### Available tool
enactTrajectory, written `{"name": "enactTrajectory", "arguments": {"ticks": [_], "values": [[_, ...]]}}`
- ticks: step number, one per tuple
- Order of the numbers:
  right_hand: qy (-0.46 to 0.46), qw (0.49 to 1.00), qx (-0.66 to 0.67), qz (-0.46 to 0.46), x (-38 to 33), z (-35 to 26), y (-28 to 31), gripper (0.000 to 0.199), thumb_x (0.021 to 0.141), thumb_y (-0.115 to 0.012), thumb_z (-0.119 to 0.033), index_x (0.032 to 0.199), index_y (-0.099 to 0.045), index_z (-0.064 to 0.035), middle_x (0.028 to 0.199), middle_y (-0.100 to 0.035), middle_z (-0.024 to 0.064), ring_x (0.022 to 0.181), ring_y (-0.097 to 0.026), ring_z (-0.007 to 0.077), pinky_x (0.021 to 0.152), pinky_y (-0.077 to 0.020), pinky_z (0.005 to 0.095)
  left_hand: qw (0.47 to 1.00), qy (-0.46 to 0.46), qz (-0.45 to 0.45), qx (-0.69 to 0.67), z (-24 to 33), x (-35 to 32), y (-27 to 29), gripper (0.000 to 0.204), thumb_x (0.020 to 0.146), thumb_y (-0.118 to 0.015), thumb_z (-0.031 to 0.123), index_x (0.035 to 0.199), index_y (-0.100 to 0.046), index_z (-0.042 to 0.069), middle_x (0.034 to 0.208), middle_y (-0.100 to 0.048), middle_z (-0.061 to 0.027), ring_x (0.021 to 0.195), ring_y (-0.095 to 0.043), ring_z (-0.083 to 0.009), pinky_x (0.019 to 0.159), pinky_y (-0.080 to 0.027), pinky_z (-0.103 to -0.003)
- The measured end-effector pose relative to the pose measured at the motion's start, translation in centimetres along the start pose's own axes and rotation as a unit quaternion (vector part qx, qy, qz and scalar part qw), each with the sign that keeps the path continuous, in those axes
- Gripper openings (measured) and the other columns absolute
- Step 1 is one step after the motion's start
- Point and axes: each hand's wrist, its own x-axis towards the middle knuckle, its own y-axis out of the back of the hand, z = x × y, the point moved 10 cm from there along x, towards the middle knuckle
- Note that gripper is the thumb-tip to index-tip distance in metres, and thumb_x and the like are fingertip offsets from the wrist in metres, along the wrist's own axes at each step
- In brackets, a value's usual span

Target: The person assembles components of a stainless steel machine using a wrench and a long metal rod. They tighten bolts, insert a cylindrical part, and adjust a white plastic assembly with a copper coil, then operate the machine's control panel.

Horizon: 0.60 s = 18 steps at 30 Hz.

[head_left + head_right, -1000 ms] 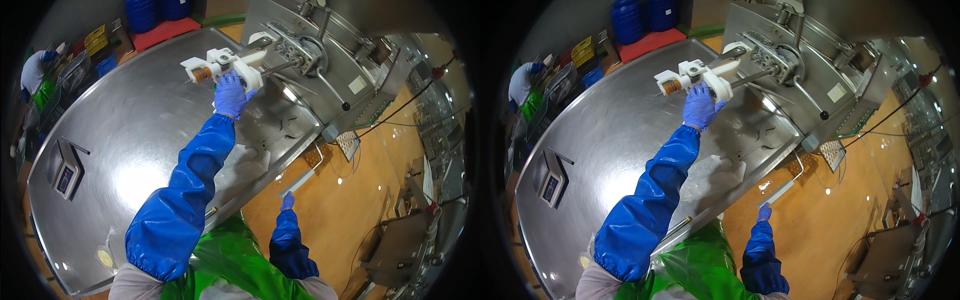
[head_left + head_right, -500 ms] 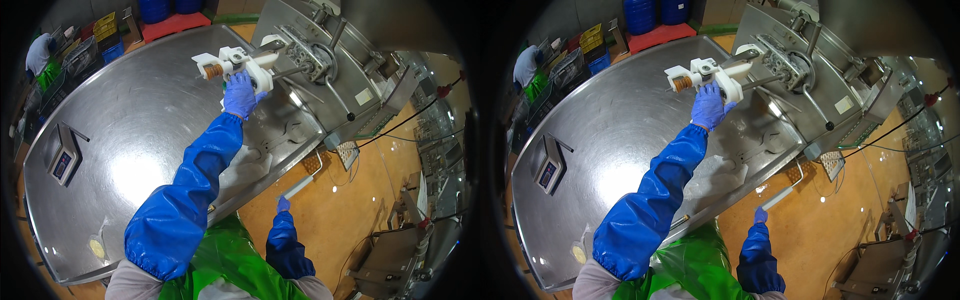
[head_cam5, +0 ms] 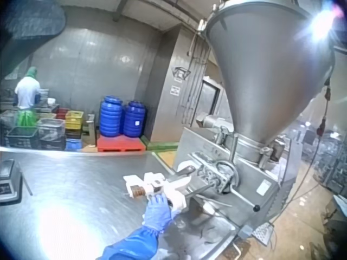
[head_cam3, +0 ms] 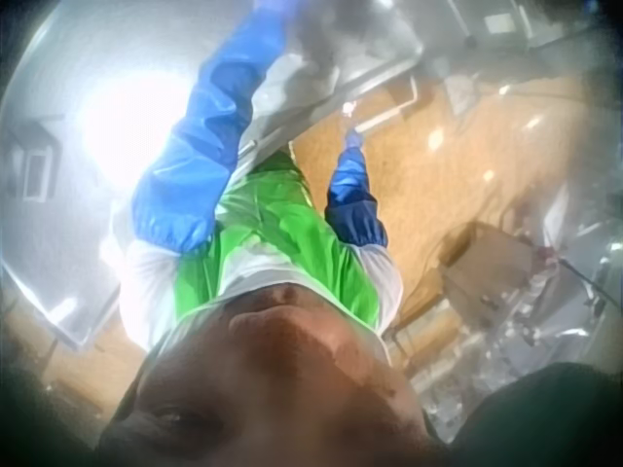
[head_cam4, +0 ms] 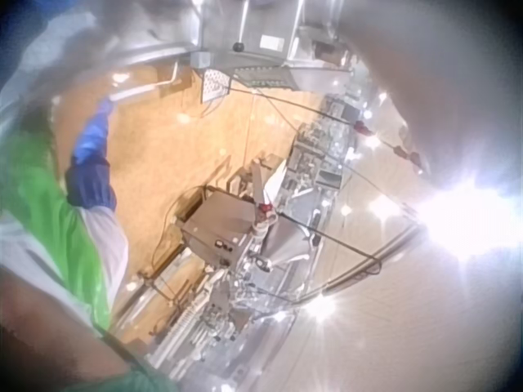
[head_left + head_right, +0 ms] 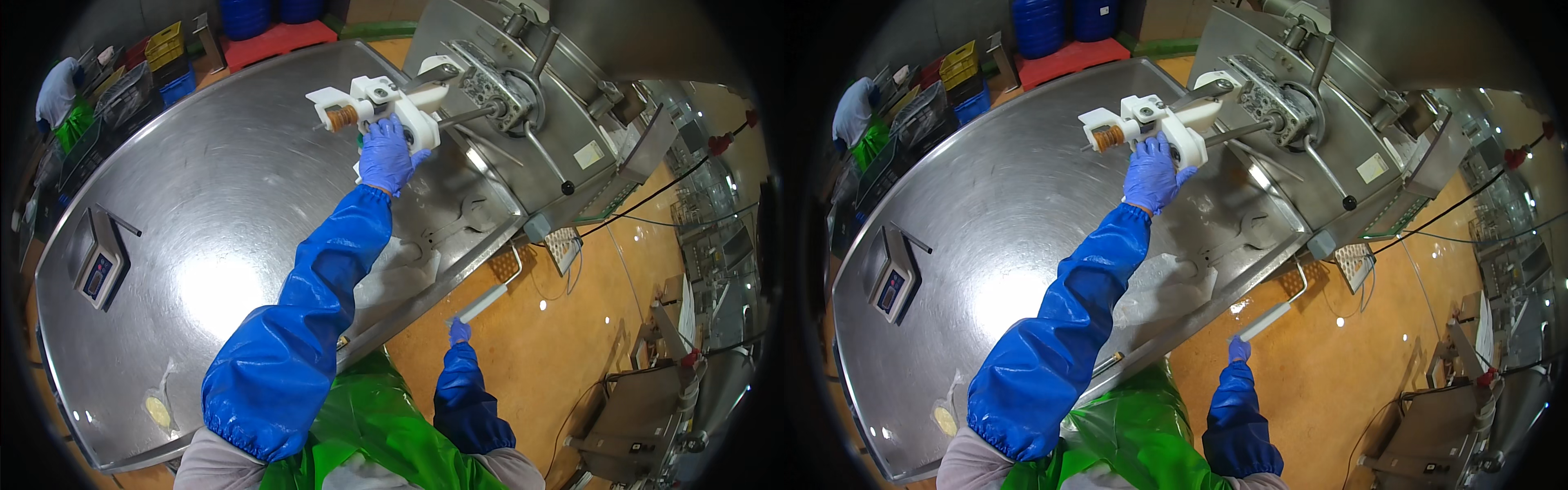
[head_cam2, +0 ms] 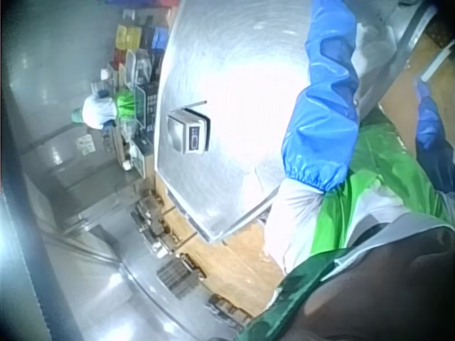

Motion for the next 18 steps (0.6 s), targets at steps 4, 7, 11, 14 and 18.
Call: {"name": "enactTrajectory", "arguments": {"ticks": [4, 7, 11, 14, 18], "values": [[-0.033, 0.999, -0.027, 0.003, -0.9, -0.6, 0.4, 0.042, 0.085, -0.061, -0.039, 0.096, -0.068, 0.0009, 0.089, -0.07, 0.02, 0.086, -0.068, 0.0347, 0.073, -0.0511, 0.0425, 1.0, 0.0, 0.01, 0.007, -0.5, 0.0, 0.0, 0.093, 0.08, -0.061, 0.06, 0.132, -0.036, -0.013, 0.117, -0.051, -0.0245, 0.107, -0.049, -0.0377, 0.091, -0.043, -0.045], [0.003, 0.999, -0.011, 0.032, 0.7, 1.5, 2.4, 0.044, 0.087, -0.06, -0.043, 0.094, -0.066, -0.0005, 0.069, -0.062, 0.0135, 0.058, -0.058, 0.0256, 0.05, -0.0425, 0.039, 1.0, 0.004, -0.006, -0.019, 0.5, 0.1, -0.4, 0.093, 0.08, -0.061, 0.06, 0.132, -0.036, -0.013, 0.117, -0.052, -0.0248, 0.107, -0.049, -0.0379, 0.091, -0.043, -0.046], [0.034, 0.999, 0.021, 0.028, 0.7, 0.7, 1.7, 0.045, 0.087, -0.06, -0.045, 0.091, -0.065, -0.001, 0.061, -0.061, 0.0117, 0.046, -0.056, 0.022, 0.04, -0.0399, 0.0382, 1.0, 0.004, 0.011, -0.01, 0.2, 0.0, -0.1, 0.093, 0.08, -0.062, 0.06, 0.132, -0.037, -0.013, 0.117, -0.052, -0.0249, 0.107, -0.05, -0.0379, 0.092, -0.043, -0.046], [0.045, 0.997, -0.001, 0.068, 0.0, 0.2, 2.6, 0.043, 0.087, -0.06, -0.044, 0.089, -0.066, -0.0011, 0.063, -0.062, 0.0123, 0.048, -0.059, 0.0231, 0.043, -0.0422, 0.0386, 1.0, 0.005, -0.003, -0.01, 0.3, 0.1, -0.5, 0.093, 0.08, -0.062, 0.06, 0.132, -0.037, -0.013, 0.117, -0.052, -0.0247, 0.107, -0.05, -0.0376, 0.091, -0.043, -0.045], [-0.006, 0.998, -0.012, 0.061, -1.8, -2.3, -1.0, 0.041, 0.085, -0.063, -0.039, 0.093, -0.068, 0.0003, 0.081, -0.067, 0.0178, 0.075, -0.065, 0.0301, 0.065, -0.0486, 0.0409, 1.0, 0.005, 0.007, 0.021, -0.9, 0.1, 0.2, 0.093, 0.079, -0.062, 0.06, 0.133, -0.036, -0.012, 0.117, -0.052, -0.0245, 0.107, -0.05, -0.0371, 0.091, -0.043, -0.045]]}}
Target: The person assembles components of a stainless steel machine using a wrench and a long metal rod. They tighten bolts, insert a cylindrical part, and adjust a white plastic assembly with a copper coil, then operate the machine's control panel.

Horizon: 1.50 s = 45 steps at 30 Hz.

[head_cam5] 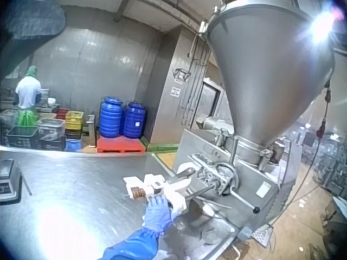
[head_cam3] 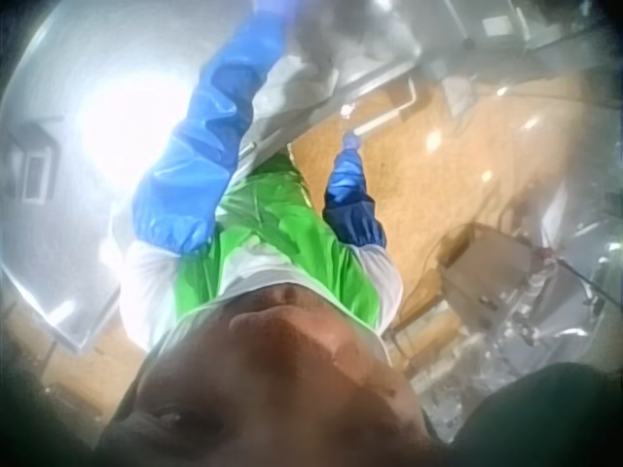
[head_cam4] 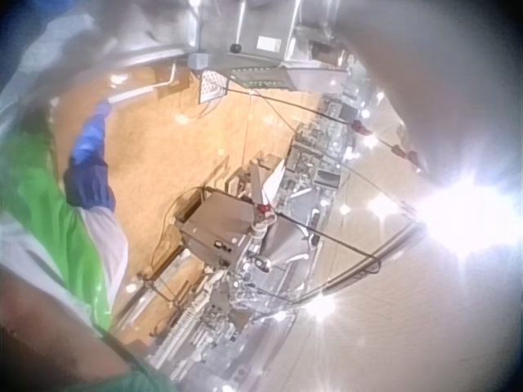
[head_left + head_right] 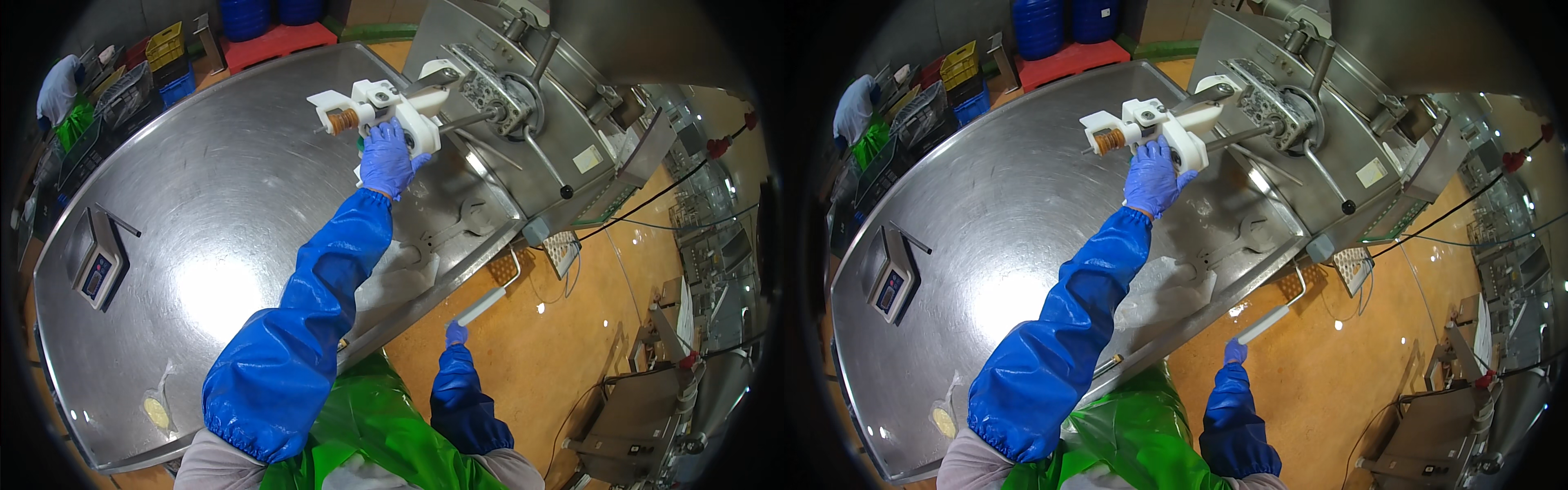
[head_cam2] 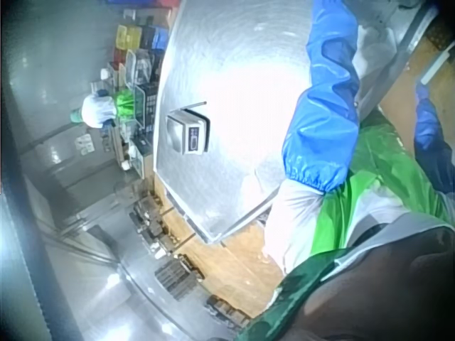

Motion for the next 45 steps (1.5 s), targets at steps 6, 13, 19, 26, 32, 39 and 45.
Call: {"name": "enactTrajectory", "arguments": {"ticks": [6, 13, 19, 26, 32, 39, 45], "values": [[0.036, 0.999, -0.006, -0.028, 2.7, 2.9, 1.1, 0.04, 0.085, -0.064, -0.041, 0.091, -0.068, -0.0021, 0.064, -0.063, 0.0104, 0.05, -0.059, 0.022, 0.045, -0.0424, 0.0362, 0.999, 0.007, -0.032, -0.029, 1.3, 0.0, -0.8, 0.093, 0.079, -0.062, 0.06, 0.133, -0.036, -0.012, 0.118, -0.051, -0.0239, 0.108, -0.049, -0.0366, 0.092, -0.042, -0.045], [0.077, 0.997, -0.009, -0.018, 0.5, 0.5, 4.1, 0.043, 0.083, -0.066, -0.042, 0.093, -0.069, 0.0003, 0.072, -0.067, 0.0144, 0.061, -0.064, 0.0266, 0.055, -0.0478, 0.0388, 1.0, 0.005, 0.009, -0.027, 0.9, 0.0, -0.8, 0.094, 0.076, -0.064, 0.062, 0.131, -0.04, -0.011, 0.116, -0.052, -0.0207, 0.107, -0.048, -0.0339, 0.093, -0.04, -0.043], [0.038, 0.998, -0.041, -0.012, -3.0, -2.9, 4.8, 0.048, 0.081, -0.065, -0.041, 0.099, -0.068, 0.0035, 0.089, -0.069, 0.0217, 0.089, -0.067, 0.0363, 0.074, -0.0509, 0.0436, 0.999, 0.007, -0.011, -0.035, 0.8, 0.0, -0.7, 0.093, 0.077, -0.064, 0.061, 0.132, -0.038, -0.011, 0.118, -0.051, -0.022, 0.107, -0.048, -0.035, 0.092, -0.042, -0.044], [0.008, 0.997, -0.074, 0.004, -2.5, -2.7, 4.3, 0.048, 0.08, -0.065, -0.041, 0.099, -0.068, 0.003, 0.094, -0.069, 0.0212, 0.092, -0.067, 0.0348, 0.076, -0.0505, 0.0421, 1.0, -0.002, 0.003, -0.027, 1.1, 0.0, -0.7, 0.092, 0.079, -0.063, 0.059, 0.132, -0.037, -0.012, 0.117, -0.051, -0.024, 0.107, -0.049, -0.0363, 0.09, -0.043, -0.046], [0.034, 0.997, -0.051, -0.041, -3.5, -3.9, 3.9, 0.045, 0.081, -0.067, -0.039, 0.1, -0.068, 0.0019, 0.094, -0.07, 0.0195, 0.091, -0.067, 0.0328, 0.075, -0.0503, 0.0417, 1.0, 0.001, -0.002, -0.022, 0.3, 0.0, -0.5, 0.093, 0.079, -0.063, 0.059, 0.133, -0.036, -0.012, 0.117, -0.052, -0.0241, 0.107, -0.049, -0.0365, 0.091, -0.043, -0.045], [0.039, 0.997, -0.062, -0.03, -2.6, -2.6, 5.6, 0.044, 0.081, -0.065, -0.04, 0.096, -0.069, 0.0015, 0.092, -0.07, 0.0205, 0.089, -0.067, 0.0348, 0.074, -0.0511, 0.0433, 1.0, 0.001, -0.012, -0.025, 1.0, 0.0, -0.5, 0.092, 0.079, -0.062, 0.06, 0.131, -0.038, -0.012, 0.116, -0.052, -0.0246, 0.107, -0.05, -0.0369, 0.091, -0.043, -0.045], [0.008, 0.997, -0.081, -0.001, -3.5, -3.6, 4.5, 0.044, 0.081, -0.06, -0.04, 0.095, -0.07, 0.0001, 0.094, -0.069, 0.0219, 0.093, -0.066, 0.0367, 0.077, -0.0512, 0.045, 1.0, -0.002, -0.003, -0.016, 0.7, 0.1, -0.4, 0.093, 0.079, -0.062, 0.061, 0.131, -0.038, -0.013, 0.115, -0.053, -0.0253, 0.106, -0.05, -0.0379, 0.09, -0.043, -0.046]]}}
